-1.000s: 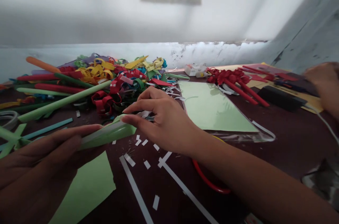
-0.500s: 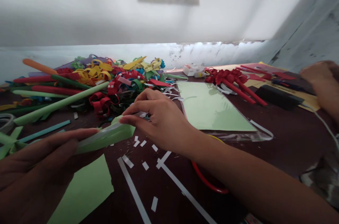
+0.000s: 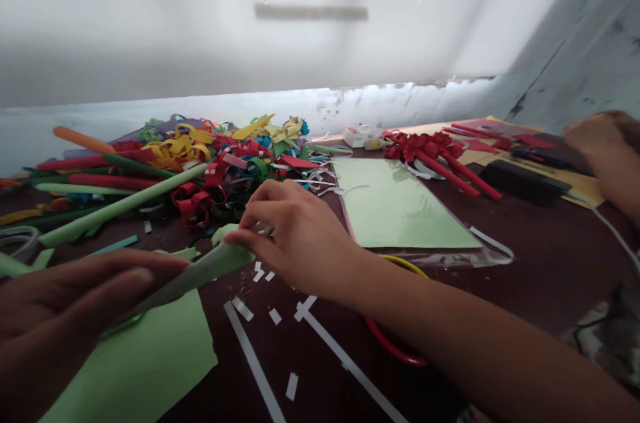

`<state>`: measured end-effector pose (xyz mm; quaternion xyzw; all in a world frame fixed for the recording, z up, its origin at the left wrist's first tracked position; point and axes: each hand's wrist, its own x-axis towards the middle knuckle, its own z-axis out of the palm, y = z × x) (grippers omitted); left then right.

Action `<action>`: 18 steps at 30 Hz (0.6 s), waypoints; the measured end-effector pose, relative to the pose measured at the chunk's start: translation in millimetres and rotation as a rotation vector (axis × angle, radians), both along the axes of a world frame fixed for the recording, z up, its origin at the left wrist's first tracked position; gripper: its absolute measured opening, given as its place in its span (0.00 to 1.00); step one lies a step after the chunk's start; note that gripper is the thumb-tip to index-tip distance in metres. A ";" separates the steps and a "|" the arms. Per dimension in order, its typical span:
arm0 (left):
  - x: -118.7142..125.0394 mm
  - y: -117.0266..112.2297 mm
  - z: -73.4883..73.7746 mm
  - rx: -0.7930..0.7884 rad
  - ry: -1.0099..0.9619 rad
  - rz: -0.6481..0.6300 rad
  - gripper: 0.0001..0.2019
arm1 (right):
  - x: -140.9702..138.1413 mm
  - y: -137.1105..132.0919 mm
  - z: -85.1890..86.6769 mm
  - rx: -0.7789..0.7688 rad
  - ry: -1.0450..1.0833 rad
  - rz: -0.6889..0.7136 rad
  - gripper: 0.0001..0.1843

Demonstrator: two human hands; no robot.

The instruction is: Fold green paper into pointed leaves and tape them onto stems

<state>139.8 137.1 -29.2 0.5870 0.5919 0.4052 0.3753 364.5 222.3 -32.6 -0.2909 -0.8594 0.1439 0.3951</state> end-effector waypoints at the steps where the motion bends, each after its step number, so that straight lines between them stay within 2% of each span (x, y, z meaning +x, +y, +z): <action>1: 1.9 1.9 5.2 -0.046 0.027 -0.040 0.12 | -2.0 -4.0 0.9 0.006 -0.030 0.022 0.10; 4: 7.7 6.6 14.3 -0.114 0.118 -0.206 0.08 | -5.8 -14.9 3.8 0.021 -0.102 0.083 0.10; 6: 10.2 8.5 15.4 -0.102 0.126 -0.263 0.10 | -4.9 -18.0 5.6 0.014 -0.098 0.099 0.09; 9: 10.1 9.3 12.7 -0.133 0.061 -0.278 0.16 | 0.1 -16.7 7.8 0.022 -0.097 0.099 0.08; 14: 3.8 4.7 2.9 -0.204 0.061 -0.344 0.15 | 4.0 -15.9 8.1 0.101 -0.147 0.140 0.06; 18: 3.3 -0.9 -3.9 -0.217 -0.016 -0.336 0.14 | 1.8 -18.9 5.9 0.064 -0.133 0.153 0.05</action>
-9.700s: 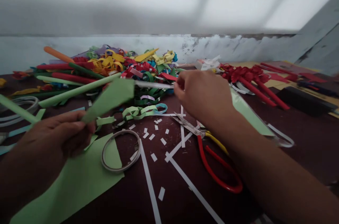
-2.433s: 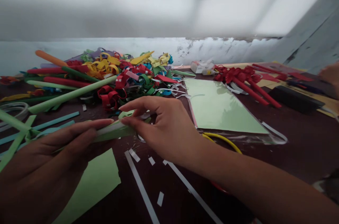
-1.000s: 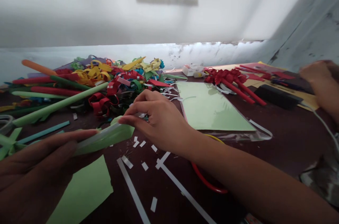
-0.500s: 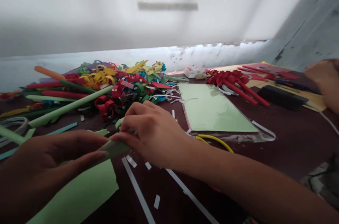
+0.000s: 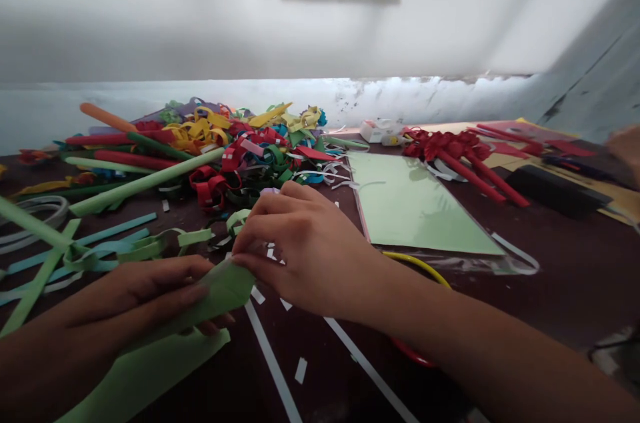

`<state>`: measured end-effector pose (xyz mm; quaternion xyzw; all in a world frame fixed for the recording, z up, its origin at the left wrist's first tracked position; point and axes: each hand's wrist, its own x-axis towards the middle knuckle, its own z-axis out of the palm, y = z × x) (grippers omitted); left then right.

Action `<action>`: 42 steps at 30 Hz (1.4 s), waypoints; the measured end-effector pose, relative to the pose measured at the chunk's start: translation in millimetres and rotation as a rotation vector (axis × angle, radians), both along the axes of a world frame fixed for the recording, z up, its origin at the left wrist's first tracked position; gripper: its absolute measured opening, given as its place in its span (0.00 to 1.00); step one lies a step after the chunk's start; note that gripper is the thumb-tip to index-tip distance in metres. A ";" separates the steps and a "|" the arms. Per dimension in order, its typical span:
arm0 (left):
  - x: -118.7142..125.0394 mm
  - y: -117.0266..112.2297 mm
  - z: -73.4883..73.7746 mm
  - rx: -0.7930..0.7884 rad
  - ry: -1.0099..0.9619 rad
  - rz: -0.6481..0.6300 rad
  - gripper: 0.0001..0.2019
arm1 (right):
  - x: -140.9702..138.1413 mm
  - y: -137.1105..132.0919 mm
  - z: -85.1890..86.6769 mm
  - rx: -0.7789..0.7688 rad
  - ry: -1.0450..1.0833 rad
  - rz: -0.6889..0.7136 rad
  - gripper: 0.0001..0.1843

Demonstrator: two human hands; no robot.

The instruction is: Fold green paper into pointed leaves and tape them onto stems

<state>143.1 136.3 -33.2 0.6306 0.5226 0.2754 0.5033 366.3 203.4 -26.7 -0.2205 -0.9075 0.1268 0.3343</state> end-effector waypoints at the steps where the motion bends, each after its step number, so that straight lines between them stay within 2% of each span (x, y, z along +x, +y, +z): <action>1: 0.2 -0.8 -1.0 0.008 -0.011 0.008 0.14 | -0.4 -0.5 -0.6 -0.005 -0.003 -0.002 0.05; 8: -3.6 0.2 -1.4 0.172 0.126 0.027 0.13 | -2.8 -2.2 -3.0 0.012 -0.041 -0.023 0.06; 13: 4.8 1.4 3.9 0.072 0.126 -0.112 0.11 | -6.0 -3.9 -5.5 0.031 -0.009 0.020 0.05; 18: 14.4 -1.8 6.7 0.050 0.124 -0.038 0.10 | -6.8 -5.9 -4.8 0.033 -0.023 0.039 0.06; 22: 16.1 -4.4 5.1 0.084 0.141 -0.050 0.09 | -8.1 -6.3 -4.5 0.067 -0.060 0.051 0.07; 29: 17.8 -5.8 -5.3 0.162 0.284 -0.051 0.17 | -8.6 -6.5 -6.9 0.107 -0.048 0.058 0.07; 34: 17.2 -8.7 -6.2 0.214 0.247 -0.039 0.18 | -6.4 -2.6 -6.3 0.135 -0.074 0.143 0.06; 36: 17.2 -9.8 -5.5 0.222 0.189 -0.044 0.18 | -5.8 -0.8 -7.5 0.197 -0.063 0.166 0.06; 39: 16.6 -9.6 -3.5 0.150 0.091 -0.066 0.18 | -3.5 0.4 -9.1 0.393 -0.043 0.172 0.05; 42: 14.8 -8.1 -2.0 0.090 0.003 -0.049 0.18 | 0.7 0.6 -8.4 0.567 -0.059 0.177 0.09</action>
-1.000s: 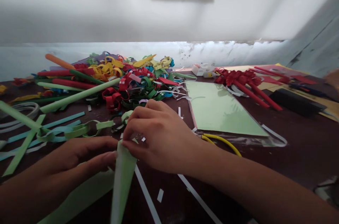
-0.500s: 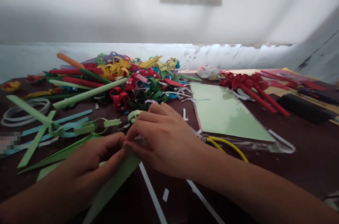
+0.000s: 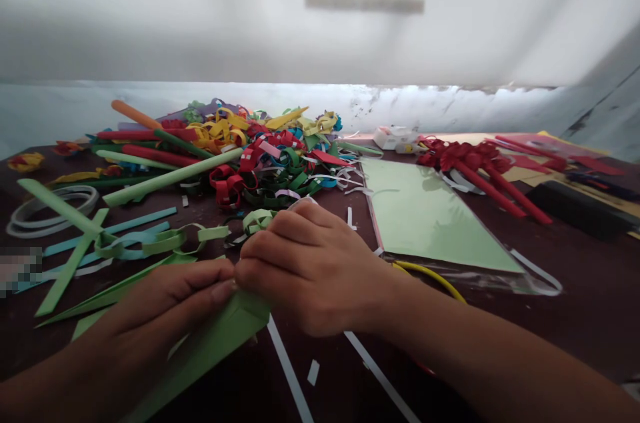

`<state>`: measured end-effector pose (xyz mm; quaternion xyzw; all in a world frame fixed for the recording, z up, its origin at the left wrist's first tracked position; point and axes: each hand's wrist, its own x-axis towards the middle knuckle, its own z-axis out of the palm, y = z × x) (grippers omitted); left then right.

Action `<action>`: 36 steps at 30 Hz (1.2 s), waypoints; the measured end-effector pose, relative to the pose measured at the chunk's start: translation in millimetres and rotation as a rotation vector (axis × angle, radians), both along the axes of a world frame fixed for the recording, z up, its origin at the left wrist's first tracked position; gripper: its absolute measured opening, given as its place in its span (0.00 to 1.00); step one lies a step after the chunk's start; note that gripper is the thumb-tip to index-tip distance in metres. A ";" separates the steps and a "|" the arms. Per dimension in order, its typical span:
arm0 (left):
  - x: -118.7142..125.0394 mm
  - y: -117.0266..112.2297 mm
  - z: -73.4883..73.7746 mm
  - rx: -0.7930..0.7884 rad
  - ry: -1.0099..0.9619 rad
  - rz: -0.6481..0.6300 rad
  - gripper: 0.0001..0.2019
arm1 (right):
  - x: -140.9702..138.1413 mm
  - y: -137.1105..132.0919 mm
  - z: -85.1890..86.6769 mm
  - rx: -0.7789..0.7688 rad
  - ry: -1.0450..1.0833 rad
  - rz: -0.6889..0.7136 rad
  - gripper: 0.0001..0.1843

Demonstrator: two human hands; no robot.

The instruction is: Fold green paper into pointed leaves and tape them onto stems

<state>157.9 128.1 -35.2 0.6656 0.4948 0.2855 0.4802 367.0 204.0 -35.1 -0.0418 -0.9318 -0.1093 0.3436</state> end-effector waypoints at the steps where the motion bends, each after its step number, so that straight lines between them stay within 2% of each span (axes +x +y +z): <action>1: -0.7 0.5 0.0 -0.010 -0.028 0.005 0.18 | 1.3 0.3 0.2 0.042 0.003 0.005 0.10; 4: -2.6 1.8 -0.8 -0.032 -0.072 -0.001 0.18 | 1.9 2.3 -1.9 0.096 0.068 0.027 0.11; 6: -3.1 1.9 -1.2 -0.022 -0.078 0.004 0.17 | -1.2 3.4 -5.4 -0.020 0.148 0.027 0.06; 8: -3.0 0.8 -0.7 -0.011 -0.081 0.025 0.17 | -6.3 2.5 -8.5 -0.239 0.208 0.033 0.02; 12: -2.0 -3.2 1.0 0.022 -0.079 0.075 0.18 | -14.9 -1.5 -9.0 -0.706 0.249 0.071 0.04; 15: -1.9 -4.3 0.1 0.066 -0.016 0.074 0.18 | -14.2 3.2 -6.6 -1.126 0.366 -0.012 0.09; 17: -2.5 -3.7 -1.5 0.087 0.029 0.053 0.18 | -10.5 9.4 -5.3 -1.282 0.498 -0.071 0.13; 19: -3.2 -2.2 -3.1 0.090 0.059 0.042 0.19 | -6.7 12.9 -4.7 -1.319 0.539 -0.070 0.14; 21: -3.6 -0.4 -4.4 0.083 0.056 0.060 0.19 | -5.0 10.9 -5.1 -1.368 0.435 -0.004 0.13; 23: -4.0 1.4 -5.8 0.084 0.021 0.091 0.20 | -5.8 5.0 -6.7 -1.444 0.290 0.071 0.20; 25: -4.9 2.8 -7.5 0.075 -0.024 0.117 0.20 | -8.0 0.0 -9.1 -1.498 0.231 0.100 0.26; 28: -7.9 5.1 -10.7 0.040 -0.061 0.114 0.19 | -9.8 1.8 -12.2 -1.450 0.327 0.089 0.23; 31: -10.5 8.7 -12.4 0.036 -0.065 0.100 0.18 | -8.6 13.2 -12.8 -1.325 0.488 -0.003 0.21; 36: -8.2 14.6 -7.4 0.083 -0.095 0.248 0.18 | -6.3 26.3 -11.1 -1.255 0.617 -0.077 0.24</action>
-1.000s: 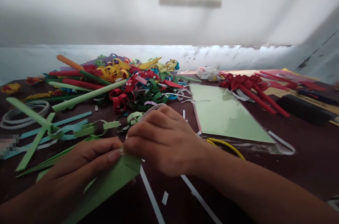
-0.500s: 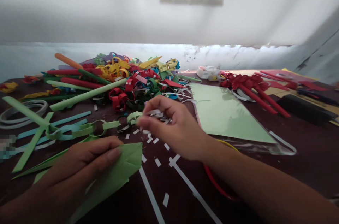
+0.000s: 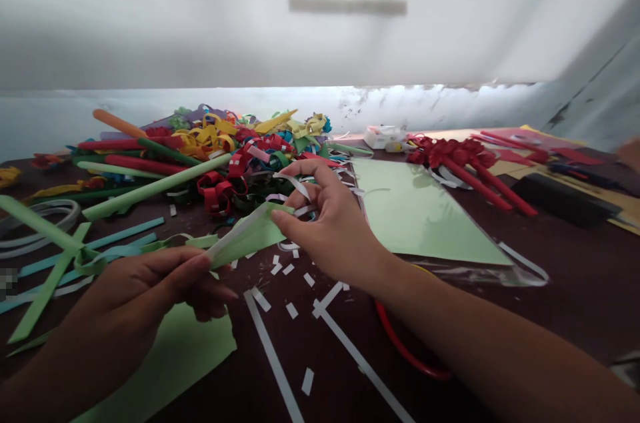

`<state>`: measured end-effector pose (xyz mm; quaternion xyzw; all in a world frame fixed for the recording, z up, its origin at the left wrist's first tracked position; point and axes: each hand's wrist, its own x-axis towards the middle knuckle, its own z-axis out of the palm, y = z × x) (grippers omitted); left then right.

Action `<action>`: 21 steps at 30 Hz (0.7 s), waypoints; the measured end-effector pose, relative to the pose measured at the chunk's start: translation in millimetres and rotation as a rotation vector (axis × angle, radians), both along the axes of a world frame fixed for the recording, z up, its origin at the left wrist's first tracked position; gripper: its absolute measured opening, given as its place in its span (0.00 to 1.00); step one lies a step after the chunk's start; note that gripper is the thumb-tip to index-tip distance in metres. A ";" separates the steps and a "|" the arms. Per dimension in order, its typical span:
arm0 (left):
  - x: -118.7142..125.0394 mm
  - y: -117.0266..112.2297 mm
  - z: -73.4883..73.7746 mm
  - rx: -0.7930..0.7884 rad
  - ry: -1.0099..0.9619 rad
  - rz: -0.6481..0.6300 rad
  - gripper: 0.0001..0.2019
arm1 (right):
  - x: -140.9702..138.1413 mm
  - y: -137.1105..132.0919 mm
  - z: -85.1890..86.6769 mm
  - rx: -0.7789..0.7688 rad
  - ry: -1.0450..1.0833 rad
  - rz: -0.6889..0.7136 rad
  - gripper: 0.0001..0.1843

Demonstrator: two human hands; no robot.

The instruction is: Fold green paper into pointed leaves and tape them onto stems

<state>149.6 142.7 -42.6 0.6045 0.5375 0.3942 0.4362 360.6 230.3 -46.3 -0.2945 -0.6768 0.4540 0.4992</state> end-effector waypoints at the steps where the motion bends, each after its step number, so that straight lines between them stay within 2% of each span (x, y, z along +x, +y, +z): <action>1: 0.7 0.4 1.3 -0.002 -0.002 0.017 0.18 | -0.1 0.2 -0.1 0.006 -0.001 -0.005 0.24; 6: 1.6 -0.5 1.7 -0.033 -0.081 0.021 0.20 | -0.6 -0.1 -1.2 0.038 -0.021 -0.040 0.23; 9: -0.2 -0.4 -2.3 -0.016 -0.181 0.012 0.18 | 1.4 6.2 -0.1 0.075 -0.010 -0.078 0.22; 15: -4.5 1.8 -5.3 -0.070 -0.184 0.160 0.12 | 6.2 17.8 0.2 0.044 -0.017 -0.149 0.23; 17: -3.9 1.6 -4.0 -0.076 -0.161 0.220 0.12 | 5.5 11.1 1.9 0.188 -0.059 -0.245 0.24; 19: -2.0 1.2 -2.4 -0.066 -0.133 0.284 0.13 | 3.6 -1.8 5.9 0.403 -0.078 -0.353 0.25; 21: 0.3 0.9 -1.4 -0.061 -0.123 0.327 0.14 | 2.0 -15.4 10.7 0.555 -0.074 -0.387 0.26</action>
